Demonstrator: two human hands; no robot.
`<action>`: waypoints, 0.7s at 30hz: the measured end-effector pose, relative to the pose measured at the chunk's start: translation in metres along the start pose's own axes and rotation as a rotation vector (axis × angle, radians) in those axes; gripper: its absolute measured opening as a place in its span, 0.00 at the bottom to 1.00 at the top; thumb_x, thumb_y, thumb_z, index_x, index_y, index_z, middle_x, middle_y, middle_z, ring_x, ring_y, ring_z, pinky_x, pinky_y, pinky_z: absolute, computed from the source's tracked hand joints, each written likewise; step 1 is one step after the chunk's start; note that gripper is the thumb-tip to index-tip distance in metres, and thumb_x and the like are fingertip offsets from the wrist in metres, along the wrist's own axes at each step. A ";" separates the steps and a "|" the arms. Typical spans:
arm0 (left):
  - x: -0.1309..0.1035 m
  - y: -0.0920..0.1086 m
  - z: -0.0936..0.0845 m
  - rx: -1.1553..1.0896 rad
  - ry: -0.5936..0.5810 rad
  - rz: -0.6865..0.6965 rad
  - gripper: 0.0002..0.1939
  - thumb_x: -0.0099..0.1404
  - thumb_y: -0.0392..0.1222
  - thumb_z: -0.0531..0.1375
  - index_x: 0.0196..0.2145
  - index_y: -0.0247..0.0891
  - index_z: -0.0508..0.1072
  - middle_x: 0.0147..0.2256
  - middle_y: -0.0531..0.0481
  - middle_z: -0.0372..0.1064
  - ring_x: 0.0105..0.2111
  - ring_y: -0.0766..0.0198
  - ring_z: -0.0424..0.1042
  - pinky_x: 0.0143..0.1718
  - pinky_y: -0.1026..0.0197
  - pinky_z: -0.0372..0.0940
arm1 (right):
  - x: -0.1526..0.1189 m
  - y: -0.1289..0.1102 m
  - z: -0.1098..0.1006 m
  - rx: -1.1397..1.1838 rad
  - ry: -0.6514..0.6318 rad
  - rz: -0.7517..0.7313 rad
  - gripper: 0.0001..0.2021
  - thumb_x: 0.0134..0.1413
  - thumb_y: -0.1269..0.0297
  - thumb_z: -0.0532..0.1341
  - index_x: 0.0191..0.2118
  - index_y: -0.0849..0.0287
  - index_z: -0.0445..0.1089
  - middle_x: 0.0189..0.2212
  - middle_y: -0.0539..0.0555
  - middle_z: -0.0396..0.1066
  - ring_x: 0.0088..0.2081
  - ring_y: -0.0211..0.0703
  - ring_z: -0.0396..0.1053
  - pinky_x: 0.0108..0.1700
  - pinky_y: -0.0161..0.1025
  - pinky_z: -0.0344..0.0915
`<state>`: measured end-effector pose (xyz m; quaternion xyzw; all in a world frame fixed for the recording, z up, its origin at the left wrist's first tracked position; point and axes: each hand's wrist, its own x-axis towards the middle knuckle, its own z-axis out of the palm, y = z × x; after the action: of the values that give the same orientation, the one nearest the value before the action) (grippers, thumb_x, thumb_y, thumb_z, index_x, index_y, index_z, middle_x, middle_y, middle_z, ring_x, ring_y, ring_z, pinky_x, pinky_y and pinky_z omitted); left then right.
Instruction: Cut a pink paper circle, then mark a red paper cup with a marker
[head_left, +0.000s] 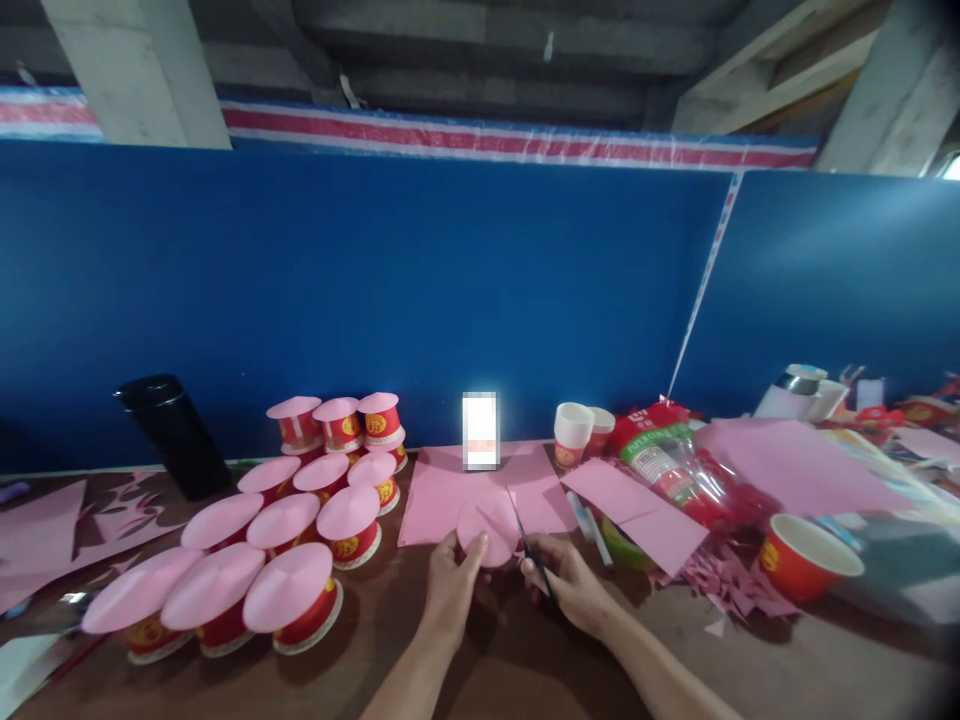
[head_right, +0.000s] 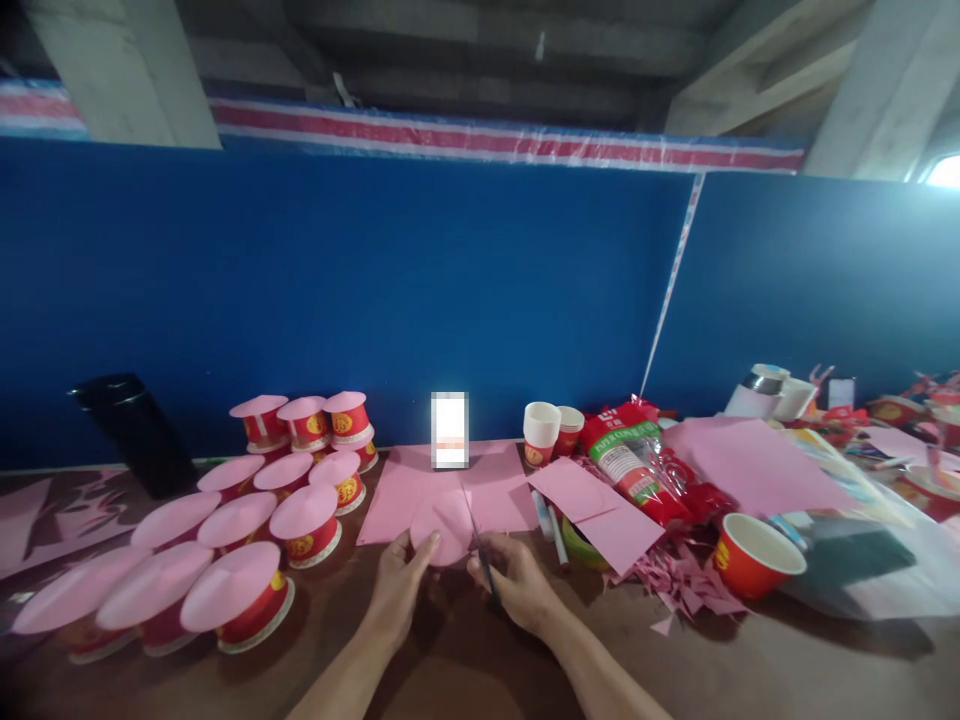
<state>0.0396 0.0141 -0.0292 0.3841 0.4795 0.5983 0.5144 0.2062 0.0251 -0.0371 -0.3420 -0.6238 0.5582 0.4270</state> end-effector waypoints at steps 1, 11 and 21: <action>0.000 -0.001 0.000 0.005 0.000 0.000 0.22 0.50 0.52 0.61 0.37 0.31 0.71 0.24 0.49 0.70 0.21 0.66 0.67 0.21 0.66 0.62 | 0.000 -0.001 0.000 0.001 -0.007 -0.001 0.14 0.49 0.55 0.61 0.34 0.62 0.65 0.22 0.47 0.60 0.21 0.31 0.58 0.22 0.28 0.58; 0.003 -0.001 -0.001 0.026 0.040 -0.021 0.19 0.49 0.51 0.62 0.30 0.30 0.70 0.21 0.51 0.67 0.19 0.68 0.64 0.20 0.66 0.60 | 0.003 0.002 -0.001 0.029 0.004 0.023 0.14 0.49 0.55 0.61 0.36 0.62 0.66 0.22 0.47 0.59 0.22 0.31 0.58 0.22 0.28 0.57; 0.002 -0.001 -0.003 -0.001 0.026 -0.051 0.19 0.49 0.51 0.62 0.31 0.31 0.71 0.22 0.52 0.67 0.20 0.67 0.65 0.20 0.66 0.60 | 0.003 -0.001 -0.001 0.049 -0.038 -0.003 0.14 0.49 0.57 0.61 0.37 0.63 0.65 0.22 0.47 0.59 0.22 0.31 0.57 0.22 0.28 0.56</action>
<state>0.0371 0.0160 -0.0311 0.3636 0.4954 0.5903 0.5233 0.2056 0.0282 -0.0359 -0.3197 -0.6185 0.5791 0.4242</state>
